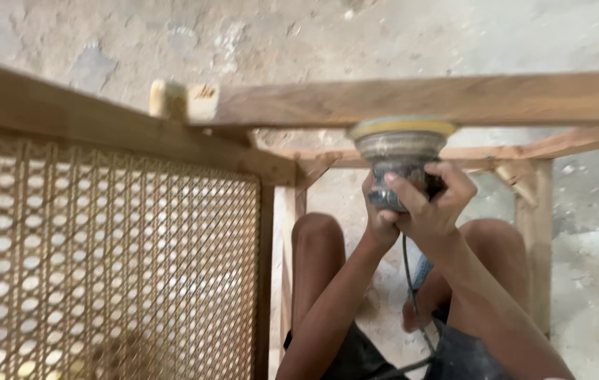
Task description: The person uses an orbital sander to smooth the wooden frame of a chair with a cane back. They reposition the chair and continue sanding different sections of the frame.
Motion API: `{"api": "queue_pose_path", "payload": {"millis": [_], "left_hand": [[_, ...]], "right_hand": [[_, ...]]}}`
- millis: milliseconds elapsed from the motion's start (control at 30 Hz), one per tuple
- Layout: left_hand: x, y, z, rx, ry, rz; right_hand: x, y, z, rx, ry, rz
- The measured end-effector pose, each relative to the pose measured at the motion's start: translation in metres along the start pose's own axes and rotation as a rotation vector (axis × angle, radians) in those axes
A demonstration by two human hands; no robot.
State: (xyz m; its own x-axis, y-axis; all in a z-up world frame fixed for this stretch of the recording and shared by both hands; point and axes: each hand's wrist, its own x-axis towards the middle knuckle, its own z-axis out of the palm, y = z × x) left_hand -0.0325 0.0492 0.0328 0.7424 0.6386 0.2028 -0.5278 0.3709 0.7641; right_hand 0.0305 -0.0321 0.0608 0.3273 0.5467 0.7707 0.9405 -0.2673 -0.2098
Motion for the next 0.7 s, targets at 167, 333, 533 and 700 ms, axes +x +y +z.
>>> {"api": "queue_pose_path", "payload": {"millis": [167, 333, 533, 700], "left_hand": [[-0.015, -0.002, -0.027, -0.331, 0.092, -0.099], [-0.022, -0.014, -0.048, -0.322, 0.151, -0.143], [-0.028, -0.054, -0.045, 0.999, 0.29, 0.202], [-0.035, -0.051, -0.041, 0.549, 0.236, 0.07]], "right_hand": [[0.016, -0.031, 0.02, -0.028, -0.001, -0.029], [0.034, -0.05, 0.025, -0.024, -0.006, -0.014], [0.04, -0.051, 0.015, 0.005, -0.038, 0.031], [0.026, -0.039, 0.005, -0.002, -0.075, 0.068]]}}
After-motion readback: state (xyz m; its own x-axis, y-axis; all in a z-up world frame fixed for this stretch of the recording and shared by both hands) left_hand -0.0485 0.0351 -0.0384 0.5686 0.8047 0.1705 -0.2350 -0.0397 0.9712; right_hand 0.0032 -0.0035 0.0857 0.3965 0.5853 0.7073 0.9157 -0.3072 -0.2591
